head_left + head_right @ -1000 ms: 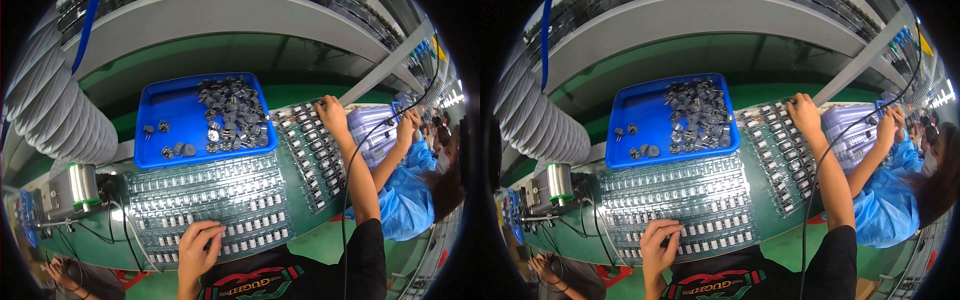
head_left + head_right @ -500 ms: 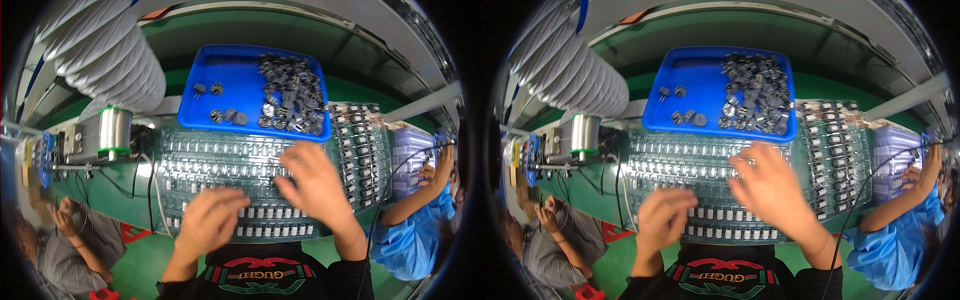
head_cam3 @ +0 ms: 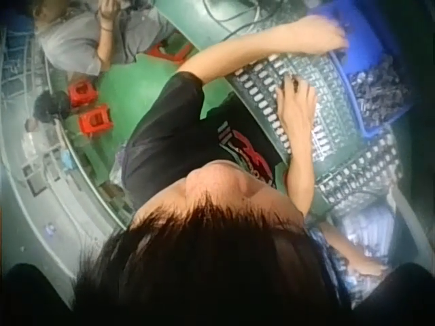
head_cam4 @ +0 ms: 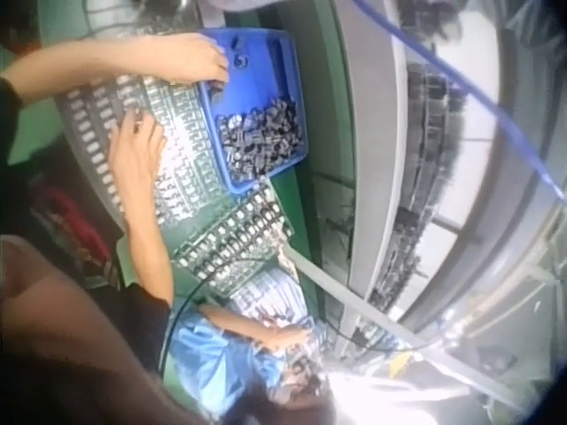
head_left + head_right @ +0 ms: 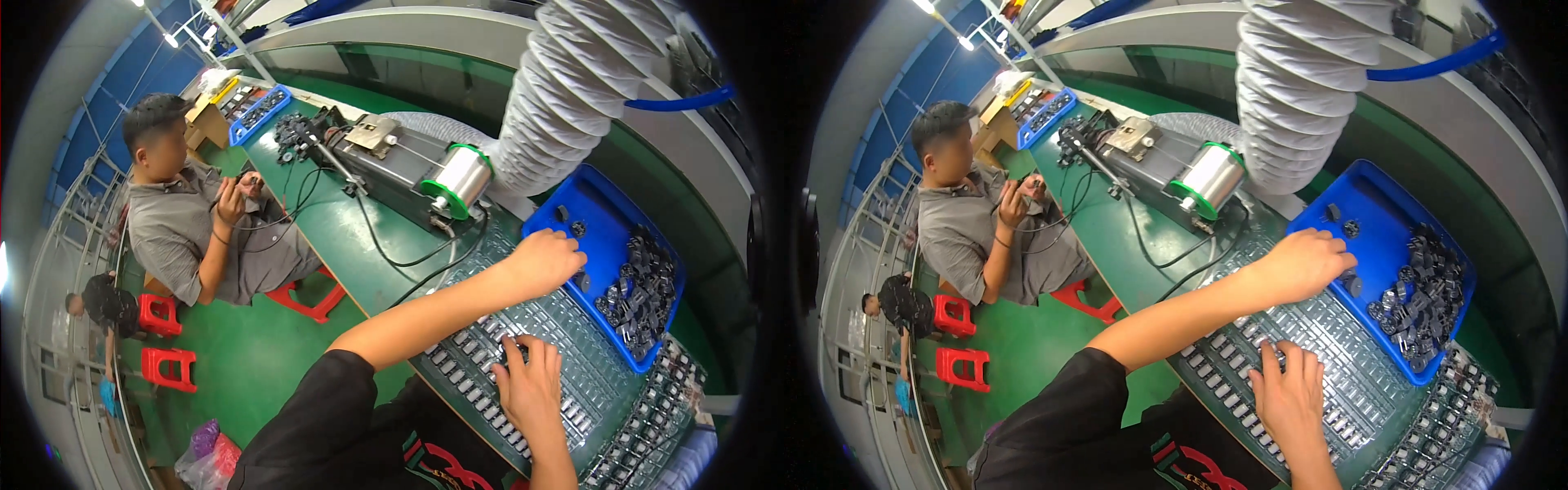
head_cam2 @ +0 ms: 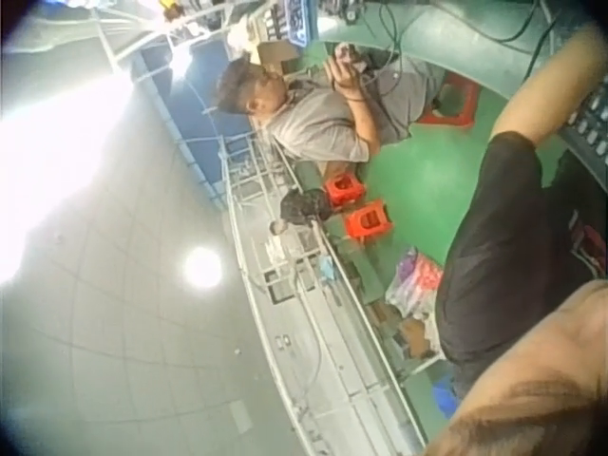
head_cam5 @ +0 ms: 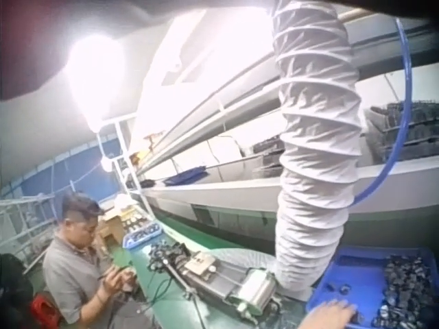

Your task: The person assembles electronic components by hand, then places the assembled components into a plastic tray.

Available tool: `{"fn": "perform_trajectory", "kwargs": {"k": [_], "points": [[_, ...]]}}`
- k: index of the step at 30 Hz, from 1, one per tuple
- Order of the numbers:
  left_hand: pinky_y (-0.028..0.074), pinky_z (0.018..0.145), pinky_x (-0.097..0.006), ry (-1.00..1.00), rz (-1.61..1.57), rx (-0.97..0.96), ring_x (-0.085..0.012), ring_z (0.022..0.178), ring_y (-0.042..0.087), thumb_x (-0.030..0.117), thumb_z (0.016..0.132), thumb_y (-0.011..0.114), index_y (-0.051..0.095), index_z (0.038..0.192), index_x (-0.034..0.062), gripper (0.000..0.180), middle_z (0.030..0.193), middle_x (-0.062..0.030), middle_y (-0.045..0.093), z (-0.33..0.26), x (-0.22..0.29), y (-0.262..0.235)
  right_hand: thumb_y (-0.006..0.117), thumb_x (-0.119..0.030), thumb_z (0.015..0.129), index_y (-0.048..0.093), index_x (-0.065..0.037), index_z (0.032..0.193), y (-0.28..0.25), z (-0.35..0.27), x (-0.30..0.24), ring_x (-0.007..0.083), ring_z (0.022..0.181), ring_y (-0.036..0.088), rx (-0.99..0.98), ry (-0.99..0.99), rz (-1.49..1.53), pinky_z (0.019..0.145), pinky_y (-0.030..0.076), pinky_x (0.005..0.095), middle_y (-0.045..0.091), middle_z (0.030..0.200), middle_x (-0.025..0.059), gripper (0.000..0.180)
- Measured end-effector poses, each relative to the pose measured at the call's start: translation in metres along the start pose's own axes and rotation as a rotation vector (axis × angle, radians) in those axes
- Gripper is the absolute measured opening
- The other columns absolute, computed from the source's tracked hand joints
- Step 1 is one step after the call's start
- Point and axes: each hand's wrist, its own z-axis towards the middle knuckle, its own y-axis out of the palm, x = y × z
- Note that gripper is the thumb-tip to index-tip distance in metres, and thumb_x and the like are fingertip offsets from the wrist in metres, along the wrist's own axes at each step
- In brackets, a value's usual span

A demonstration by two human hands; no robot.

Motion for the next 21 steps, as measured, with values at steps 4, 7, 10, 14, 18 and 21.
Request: {"fn": "perform_trajectory", "kwargs": {"k": [4,7,10,14,18,21], "points": [[0.051,0.082,-0.041,0.023,0.011,0.02,-0.0325,0.091,0.062,0.006,0.078,0.06,0.069,0.095,0.0061,0.019,0.088,-0.0128,0.062,0.007,-0.012,-0.007,0.071,-0.022,0.082,0.059,0.0,0.121,0.003,0.004,0.003,0.0299,0.102,0.05,0.04,0.042,0.016,0.084,0.042,0.0428,0.053,0.116,0.0121,0.047],[0.05,0.083,-0.043,-0.074,-0.157,-0.041,-0.0349,0.093,0.061,0.009,0.084,0.061,0.069,0.104,0.0052,0.021,0.091,-0.0146,0.063,0.0,-0.024,-0.016,0.07,-0.025,0.082,0.059,0.001,0.12,0.005,0.008,0.008,0.0266,0.101,0.05,0.082,-0.055,0.005,0.083,0.042,0.0389,0.053,0.114,0.0102,0.047],[0.05,0.083,-0.043,-0.058,-0.238,-0.057,-0.0359,0.093,0.062,0.015,0.088,0.064,0.067,0.109,0.0046,0.024,0.098,-0.0162,0.065,0.007,-0.03,-0.014,0.07,-0.026,0.082,0.059,0.0,0.119,0.005,0.006,0.013,0.0242,0.099,0.05,0.075,-0.07,0.032,0.081,0.042,0.0366,0.053,0.113,0.0086,0.046],[0.05,0.078,-0.039,-0.089,-0.327,-0.139,-0.0282,0.084,0.064,0.018,0.086,0.07,0.067,0.106,0.0037,0.025,0.096,-0.0156,0.065,0.02,-0.022,-0.019,0.07,-0.024,0.082,0.059,-0.001,0.116,0.008,0.004,0.019,0.0238,0.097,0.05,0.122,-0.099,0.043,0.08,0.042,0.036,0.052,0.11,0.0078,0.042],[0.05,0.082,-0.04,-0.221,-0.469,-0.299,-0.0311,0.09,0.065,0.016,0.08,0.073,0.068,0.095,0.0007,0.022,0.092,-0.0154,0.068,0.03,-0.017,-0.021,0.072,-0.019,0.082,0.057,0.0,0.124,0.008,0.002,0.02,0.0261,0.096,0.048,0.152,-0.151,0.139,0.081,0.042,0.0365,0.052,0.111,0.0101,0.049],[0.051,0.081,-0.038,-0.274,-0.459,-0.248,-0.0289,0.088,0.065,0.015,0.074,0.073,0.068,0.096,0.0005,0.027,0.089,-0.0165,0.066,0.03,-0.016,-0.021,0.071,-0.013,0.079,0.057,0.007,0.122,0.013,0.004,0.021,0.0245,0.089,0.048,0.208,-0.141,0.11,0.077,0.043,0.0341,0.051,0.099,0.0103,0.049]]}}
